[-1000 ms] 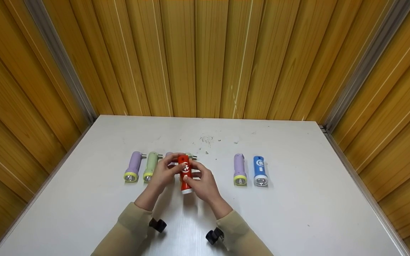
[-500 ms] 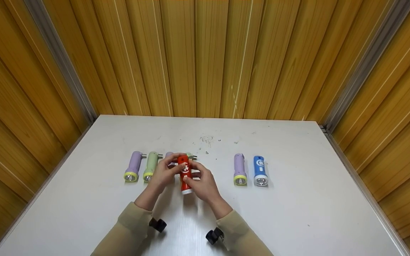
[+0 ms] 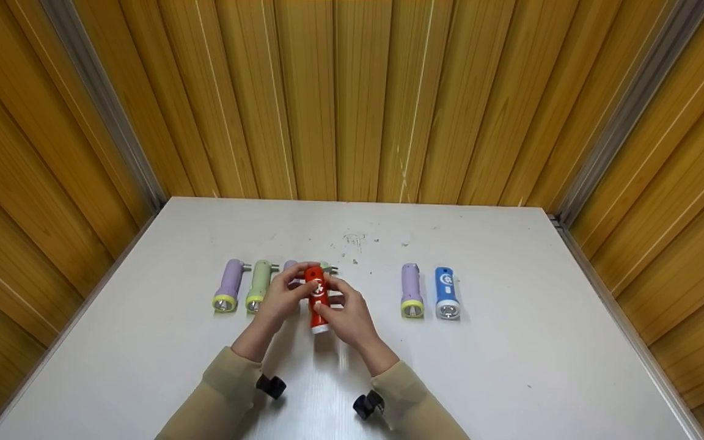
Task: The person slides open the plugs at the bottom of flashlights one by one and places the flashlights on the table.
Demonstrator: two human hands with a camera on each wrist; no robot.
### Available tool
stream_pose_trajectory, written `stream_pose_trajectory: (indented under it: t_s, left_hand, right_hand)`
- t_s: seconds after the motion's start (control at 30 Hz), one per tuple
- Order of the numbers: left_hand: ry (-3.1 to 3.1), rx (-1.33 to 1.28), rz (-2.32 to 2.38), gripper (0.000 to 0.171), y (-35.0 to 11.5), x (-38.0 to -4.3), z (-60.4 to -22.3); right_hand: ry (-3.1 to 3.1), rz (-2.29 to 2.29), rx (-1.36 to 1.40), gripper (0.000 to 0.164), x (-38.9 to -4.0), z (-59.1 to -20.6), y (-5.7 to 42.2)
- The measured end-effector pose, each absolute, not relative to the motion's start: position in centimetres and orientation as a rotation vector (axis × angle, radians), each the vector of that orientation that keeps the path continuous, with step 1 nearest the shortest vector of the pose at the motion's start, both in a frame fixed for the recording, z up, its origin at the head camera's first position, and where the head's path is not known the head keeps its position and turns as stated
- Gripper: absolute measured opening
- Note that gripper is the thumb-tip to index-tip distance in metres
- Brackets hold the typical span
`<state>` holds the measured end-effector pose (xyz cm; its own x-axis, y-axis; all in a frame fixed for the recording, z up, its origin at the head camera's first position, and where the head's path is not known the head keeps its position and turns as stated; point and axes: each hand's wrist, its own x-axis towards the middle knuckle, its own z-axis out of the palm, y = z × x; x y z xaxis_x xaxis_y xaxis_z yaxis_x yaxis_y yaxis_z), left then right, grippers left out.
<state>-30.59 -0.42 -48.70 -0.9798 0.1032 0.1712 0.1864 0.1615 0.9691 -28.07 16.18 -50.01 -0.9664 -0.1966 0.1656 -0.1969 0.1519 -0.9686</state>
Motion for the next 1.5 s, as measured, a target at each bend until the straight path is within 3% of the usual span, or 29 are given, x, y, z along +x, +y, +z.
stream_pose_trajectory:
  t_s: [0.47, 1.03, 1.5]
  left_hand:
    - [-2.292, -0.295, -1.994, 0.042, -0.2, -30.7, -49.0]
    - [-2.248, -0.238, -2.097, 0.059, 0.6, -30.1, -49.0]
    - [-2.226, -0.233, -2.109, 0.059, 0.7, -30.3, -49.3]
  right_hand:
    - [-2.319, 2.025, 0.353, 0.057, -28.3, -50.4, 15.8]
    - [-2.223, 2.032, 0.22, 0.059, -28.3, -50.2, 15.8]
    - [-2.218, 2.027, 0.248, 0.06, -28.4, -50.4, 15.9]
